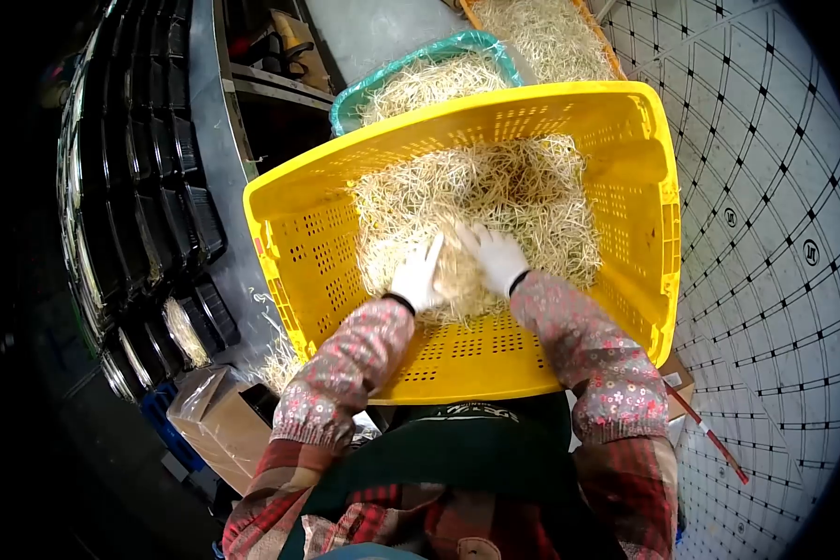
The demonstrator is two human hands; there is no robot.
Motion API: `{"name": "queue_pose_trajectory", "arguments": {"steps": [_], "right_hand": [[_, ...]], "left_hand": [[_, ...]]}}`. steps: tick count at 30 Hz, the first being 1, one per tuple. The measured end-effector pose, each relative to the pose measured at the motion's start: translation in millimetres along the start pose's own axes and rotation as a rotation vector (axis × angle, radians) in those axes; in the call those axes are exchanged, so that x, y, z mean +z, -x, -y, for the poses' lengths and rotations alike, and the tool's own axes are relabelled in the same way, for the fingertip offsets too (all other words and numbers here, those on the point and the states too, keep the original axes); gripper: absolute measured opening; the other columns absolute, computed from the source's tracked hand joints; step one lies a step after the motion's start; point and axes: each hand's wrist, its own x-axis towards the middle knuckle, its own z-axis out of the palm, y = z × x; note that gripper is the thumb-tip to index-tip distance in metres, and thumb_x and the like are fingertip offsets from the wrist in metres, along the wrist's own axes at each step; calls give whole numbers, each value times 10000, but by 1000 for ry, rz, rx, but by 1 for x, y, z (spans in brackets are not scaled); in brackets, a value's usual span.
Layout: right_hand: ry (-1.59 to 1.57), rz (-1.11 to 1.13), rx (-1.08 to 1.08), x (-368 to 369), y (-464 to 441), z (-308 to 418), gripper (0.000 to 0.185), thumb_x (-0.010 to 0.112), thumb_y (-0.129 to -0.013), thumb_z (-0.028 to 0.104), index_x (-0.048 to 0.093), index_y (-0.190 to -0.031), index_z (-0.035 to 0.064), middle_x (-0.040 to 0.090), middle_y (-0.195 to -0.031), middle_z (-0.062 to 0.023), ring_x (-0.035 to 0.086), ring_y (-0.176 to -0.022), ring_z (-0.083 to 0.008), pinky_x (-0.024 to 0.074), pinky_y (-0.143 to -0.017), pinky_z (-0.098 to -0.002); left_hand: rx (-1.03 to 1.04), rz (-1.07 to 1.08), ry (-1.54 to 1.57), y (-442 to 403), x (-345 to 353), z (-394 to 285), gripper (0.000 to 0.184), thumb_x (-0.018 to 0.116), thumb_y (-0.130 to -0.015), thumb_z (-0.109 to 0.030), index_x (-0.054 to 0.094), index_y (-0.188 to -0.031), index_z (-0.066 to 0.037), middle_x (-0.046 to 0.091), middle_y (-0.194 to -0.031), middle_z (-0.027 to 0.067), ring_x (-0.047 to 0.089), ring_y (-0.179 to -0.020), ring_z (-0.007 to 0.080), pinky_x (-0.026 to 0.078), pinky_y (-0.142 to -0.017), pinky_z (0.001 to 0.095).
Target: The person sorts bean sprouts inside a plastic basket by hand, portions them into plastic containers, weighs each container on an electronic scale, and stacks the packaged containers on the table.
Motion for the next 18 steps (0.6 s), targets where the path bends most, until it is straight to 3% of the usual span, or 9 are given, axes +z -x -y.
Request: {"name": "queue_pose_trajectory", "arguments": {"steps": [3,5,6,9,10,13,15,16,18], "right_hand": [[-244,169,-56,-44,-27,-18,983,747,-735,186,189,-1537,86,441,-1412,-175,464,-1261,-333,420,-1000,-448],[13,197,-11,-80,-23,-13,1061,821,-699,298,203,-1529,65,435,-1416,-171,418,-1316,-331,403,-1036,-446],[75,202,4,-78,-18,-7,1233,881,-613,431,155,-1539,65,299,-1517,-227,309,-1396,-384,326,-1108,-501],[146,194,2,-57,0,16,1398,897,-553,512,23,-1552,75,47,-1588,-282,88,-1461,-473,168,-1164,-589],[140,193,15,-50,4,23,1415,901,-535,524,24,-1552,78,52,-1593,-267,71,-1468,-461,159,-1165,-594],[283,94,21,-23,-3,24,1318,896,-586,427,70,-1548,68,150,-1579,-249,228,-1426,-453,295,-1109,-581],[277,6,106,-17,-20,17,1055,796,-720,255,153,-1532,54,386,-1459,-242,480,-1255,-389,445,-977,-516],[275,6,102,-14,-26,12,1055,796,-720,255,153,-1532,54,386,-1459,-242,480,-1255,-389,445,-977,-516],[7,74,154,-14,-30,3,834,654,-784,112,236,-1503,43,563,-1262,-214,607,-1027,-338,512,-827,-470]], "left_hand": [[-156,131,330,-15,-33,7,1082,809,-648,-323,219,-1533,-124,502,-1324,208,515,-1198,362,447,-994,442],[-180,1,318,-11,-51,7,1022,794,-658,-279,264,-1520,-133,550,-1252,211,547,-1161,346,458,-993,389],[-139,15,350,-6,-42,16,1106,827,-625,-295,225,-1532,-96,412,-1437,247,436,-1301,383,406,-1055,440],[-25,-33,-11,11,-14,15,1301,885,-564,-331,81,-1553,-71,145,-1588,204,262,-1406,401,383,-1066,506],[-24,-34,-8,6,-12,11,1301,885,-564,-331,81,-1553,-71,145,-1588,204,262,-1406,401,383,-1066,506],[-156,46,-156,-14,-13,-4,1260,870,-599,-291,74,-1554,-89,172,-1579,211,354,-1345,424,432,-1019,500],[-247,68,-7,-30,-12,2,1164,844,-618,-249,146,-1534,-85,351,-1470,242,510,-1207,419,468,-974,461],[-326,138,82,-33,-14,4,1102,835,-620,-258,219,-1516,-77,438,-1407,251,551,-1165,409,474,-968,442],[-333,119,124,-27,-20,4,1021,823,-624,-283,299,-1475,-71,506,-1326,249,572,-1139,394,481,-956,429]]}}
